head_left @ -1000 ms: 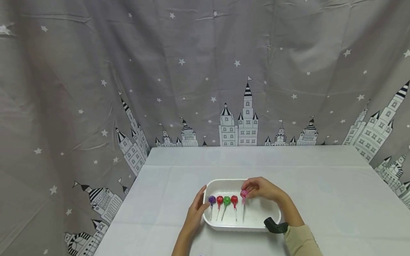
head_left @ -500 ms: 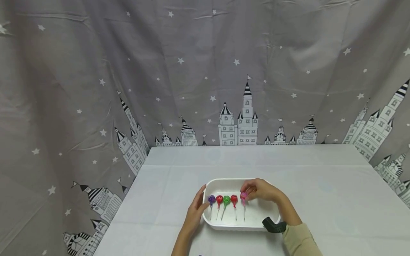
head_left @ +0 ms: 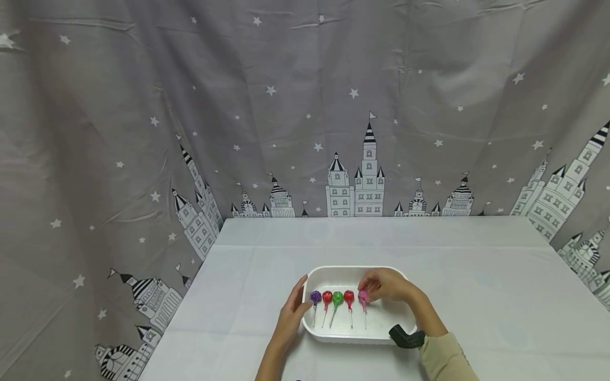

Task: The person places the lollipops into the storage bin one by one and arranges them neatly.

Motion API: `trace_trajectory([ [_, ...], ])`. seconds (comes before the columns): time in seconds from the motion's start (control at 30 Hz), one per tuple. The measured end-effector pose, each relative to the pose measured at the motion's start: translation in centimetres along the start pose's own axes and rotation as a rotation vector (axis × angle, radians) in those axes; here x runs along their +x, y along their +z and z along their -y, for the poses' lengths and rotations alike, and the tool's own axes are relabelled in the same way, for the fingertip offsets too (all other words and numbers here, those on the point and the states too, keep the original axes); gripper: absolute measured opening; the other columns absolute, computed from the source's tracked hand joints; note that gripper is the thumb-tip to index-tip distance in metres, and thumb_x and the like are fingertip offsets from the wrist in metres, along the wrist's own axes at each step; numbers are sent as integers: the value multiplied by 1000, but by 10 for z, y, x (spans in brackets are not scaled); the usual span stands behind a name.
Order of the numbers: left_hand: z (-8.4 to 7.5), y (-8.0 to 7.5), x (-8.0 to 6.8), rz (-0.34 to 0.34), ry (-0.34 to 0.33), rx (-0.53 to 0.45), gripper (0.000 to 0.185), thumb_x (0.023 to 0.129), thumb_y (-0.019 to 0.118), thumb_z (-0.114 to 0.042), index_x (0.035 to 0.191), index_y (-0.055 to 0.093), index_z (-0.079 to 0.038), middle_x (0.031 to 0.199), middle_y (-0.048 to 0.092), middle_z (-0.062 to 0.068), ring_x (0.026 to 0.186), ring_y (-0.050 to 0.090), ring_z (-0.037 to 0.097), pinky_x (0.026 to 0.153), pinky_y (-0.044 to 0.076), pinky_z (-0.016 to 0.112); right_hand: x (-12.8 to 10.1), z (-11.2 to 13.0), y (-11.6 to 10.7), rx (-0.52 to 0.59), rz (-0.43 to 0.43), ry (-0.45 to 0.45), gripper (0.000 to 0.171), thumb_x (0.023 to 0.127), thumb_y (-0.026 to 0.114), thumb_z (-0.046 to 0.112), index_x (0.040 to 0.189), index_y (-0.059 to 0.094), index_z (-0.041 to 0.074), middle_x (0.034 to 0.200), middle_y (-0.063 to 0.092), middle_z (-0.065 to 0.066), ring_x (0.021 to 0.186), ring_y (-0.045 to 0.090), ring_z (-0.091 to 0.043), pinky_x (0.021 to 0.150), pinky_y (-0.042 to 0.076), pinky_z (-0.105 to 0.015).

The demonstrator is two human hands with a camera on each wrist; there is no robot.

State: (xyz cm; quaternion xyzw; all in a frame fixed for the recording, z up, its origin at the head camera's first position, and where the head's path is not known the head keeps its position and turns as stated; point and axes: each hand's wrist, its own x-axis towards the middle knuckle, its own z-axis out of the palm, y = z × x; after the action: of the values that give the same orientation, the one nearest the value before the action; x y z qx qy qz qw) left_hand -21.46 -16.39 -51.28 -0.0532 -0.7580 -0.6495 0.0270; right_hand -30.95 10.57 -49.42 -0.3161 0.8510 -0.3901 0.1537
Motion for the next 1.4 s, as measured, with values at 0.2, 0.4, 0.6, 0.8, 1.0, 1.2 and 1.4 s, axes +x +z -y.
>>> trace_trajectory([
  [0.2,0,0,0,5,5,10,59,90,52,-3,144,30,-9,146,27,18,133,27,35,109,22,45,1,-1,1,-20,-7,0,20,73,75,6,91,68,9,81,63,4,72,58,-12,65,50,-24],
  [0.4,0,0,-1,4,6,16,58,90,52,-3,144,31,-9,146,29,19,132,28,36,109,22,45,2,-2,2,-44,1,-17,21,73,76,7,92,68,10,80,63,3,72,58,-10,65,50,-23],
  [0.6,-1,0,-1,1,3,24,58,90,53,-4,144,31,-9,146,28,19,132,28,36,108,22,46,2,-3,2,-45,9,-32,21,72,76,7,92,68,9,78,63,5,69,57,-7,63,51,-21],
  [0.8,-1,0,0,4,3,13,58,91,52,-4,144,30,-9,147,27,18,133,26,35,109,21,44,4,-4,3,-31,13,-33,22,72,76,5,92,68,8,78,63,4,69,57,-7,62,50,-21],
  [1.0,-1,0,0,2,1,6,58,90,52,-4,144,30,-9,147,27,17,133,26,34,109,21,44,6,-4,5,-4,13,-20,23,71,74,1,92,68,8,78,62,1,68,56,-11,58,49,-22],
  [1.2,-2,0,-1,0,-6,14,58,90,53,-4,144,30,-9,146,28,18,133,27,36,109,22,45,5,-3,6,13,17,1,22,73,72,-1,92,67,8,77,61,1,66,56,-13,53,49,-23],
  [1.4,-2,0,-2,-5,-10,31,58,91,53,-6,144,31,-10,146,28,18,132,28,35,108,23,46,5,-3,6,23,20,-7,23,73,72,-2,94,67,7,77,61,1,65,56,-12,52,49,-23],
])
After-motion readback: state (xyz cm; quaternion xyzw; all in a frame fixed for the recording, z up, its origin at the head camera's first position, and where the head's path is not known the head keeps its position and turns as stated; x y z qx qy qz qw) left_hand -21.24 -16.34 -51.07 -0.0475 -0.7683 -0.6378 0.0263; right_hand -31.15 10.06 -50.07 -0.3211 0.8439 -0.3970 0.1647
